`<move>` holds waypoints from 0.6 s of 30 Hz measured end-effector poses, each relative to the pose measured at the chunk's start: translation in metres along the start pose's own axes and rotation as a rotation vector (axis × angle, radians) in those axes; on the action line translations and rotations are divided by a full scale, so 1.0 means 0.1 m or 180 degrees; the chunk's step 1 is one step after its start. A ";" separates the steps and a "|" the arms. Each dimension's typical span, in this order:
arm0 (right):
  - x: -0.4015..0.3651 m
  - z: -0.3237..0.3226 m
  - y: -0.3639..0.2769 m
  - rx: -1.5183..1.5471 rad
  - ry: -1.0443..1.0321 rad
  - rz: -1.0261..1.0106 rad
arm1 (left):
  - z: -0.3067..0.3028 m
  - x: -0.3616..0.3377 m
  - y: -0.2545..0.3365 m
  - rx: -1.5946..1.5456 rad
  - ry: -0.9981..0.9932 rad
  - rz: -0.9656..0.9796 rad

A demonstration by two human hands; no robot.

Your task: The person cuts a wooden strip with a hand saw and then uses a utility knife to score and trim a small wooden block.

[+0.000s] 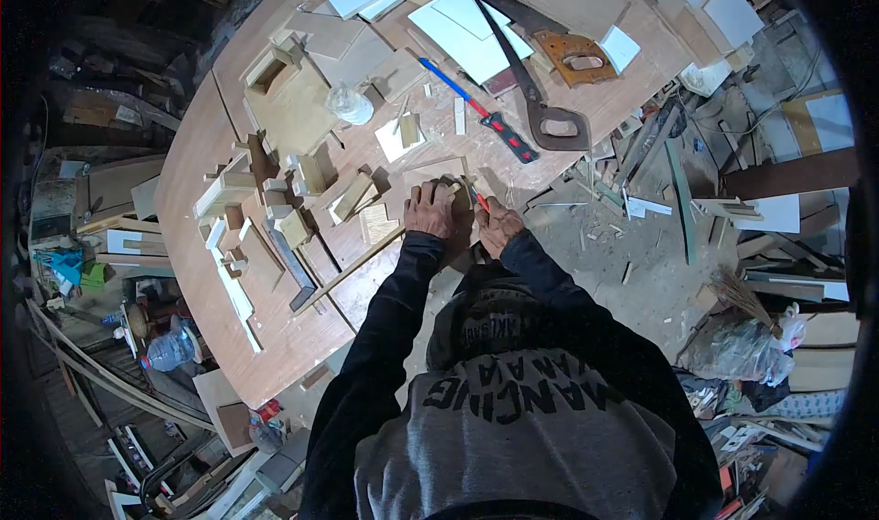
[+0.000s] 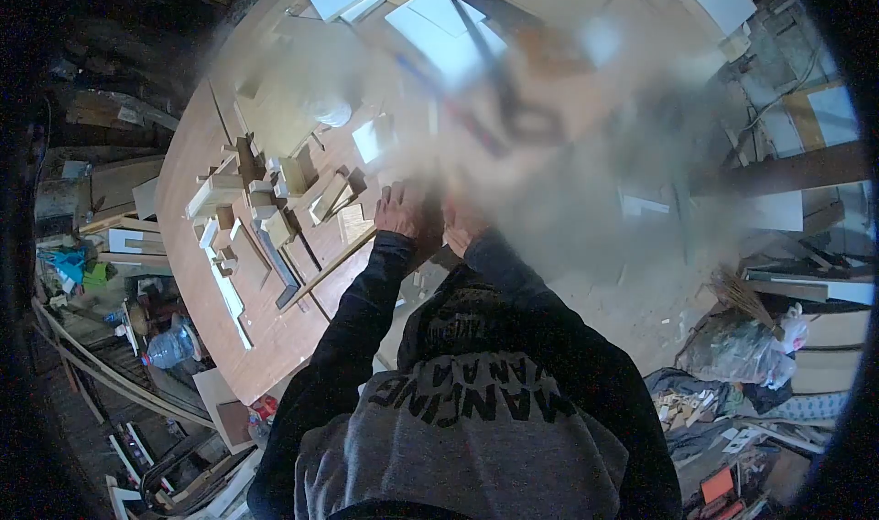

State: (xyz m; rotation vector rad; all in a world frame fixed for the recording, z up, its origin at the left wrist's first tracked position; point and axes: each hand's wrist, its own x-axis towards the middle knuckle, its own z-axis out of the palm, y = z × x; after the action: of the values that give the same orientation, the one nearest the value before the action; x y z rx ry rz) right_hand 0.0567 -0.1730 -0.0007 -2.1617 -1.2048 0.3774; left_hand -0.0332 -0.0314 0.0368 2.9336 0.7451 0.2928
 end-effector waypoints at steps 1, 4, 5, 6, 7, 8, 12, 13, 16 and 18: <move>-0.01 -0.04 -0.08 0.0313 0.0263 0.0246 | 0.00 -0.01 0.00 -0.0002 -0.0004 -0.0007; -0.03 0.28 0.13 -0.0513 0.0764 -0.0466 | 0.01 -0.03 -0.01 0.0007 0.0056 0.0022; -0.04 0.25 0.12 -0.0512 0.0758 -0.0474 | 0.00 -0.05 -0.01 -0.0052 0.0154 0.0108; -0.05 0.23 0.11 0.0496 0.0653 -0.0320 | -0.02 -0.07 -0.01 -0.0108 0.0251 0.0198; -0.06 0.20 0.10 0.1501 0.0532 -0.0155 | -0.03 -0.09 0.00 -0.0107 0.0248 0.0193; -0.03 0.10 0.02 0.1501 0.0527 -0.0152 | 0.00 -0.13 0.00 -0.0116 0.0256 0.0210; 0.11 -0.17 -0.25 0.1587 0.0603 0.0917 | 0.01 -0.18 0.06 -0.0209 0.0329 0.0209; 0.13 -0.22 -0.24 0.1662 -0.0071 0.1301 | 0.01 -0.18 0.07 -0.0212 0.0321 0.0199; 0.18 -0.24 -0.26 0.1855 -0.0792 0.1802 | -0.02 -0.15 0.08 -0.0344 0.0288 0.0051; 0.15 -0.09 -0.18 0.1988 -0.0822 0.1942 | -0.03 -0.15 0.08 -0.0395 0.0375 0.0039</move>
State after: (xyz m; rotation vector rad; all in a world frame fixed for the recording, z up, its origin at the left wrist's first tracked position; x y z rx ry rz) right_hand 0.0576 -0.1571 0.0189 -1.8929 -0.4113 1.1505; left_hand -0.0425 -0.0455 0.0383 2.8247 0.6964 0.4981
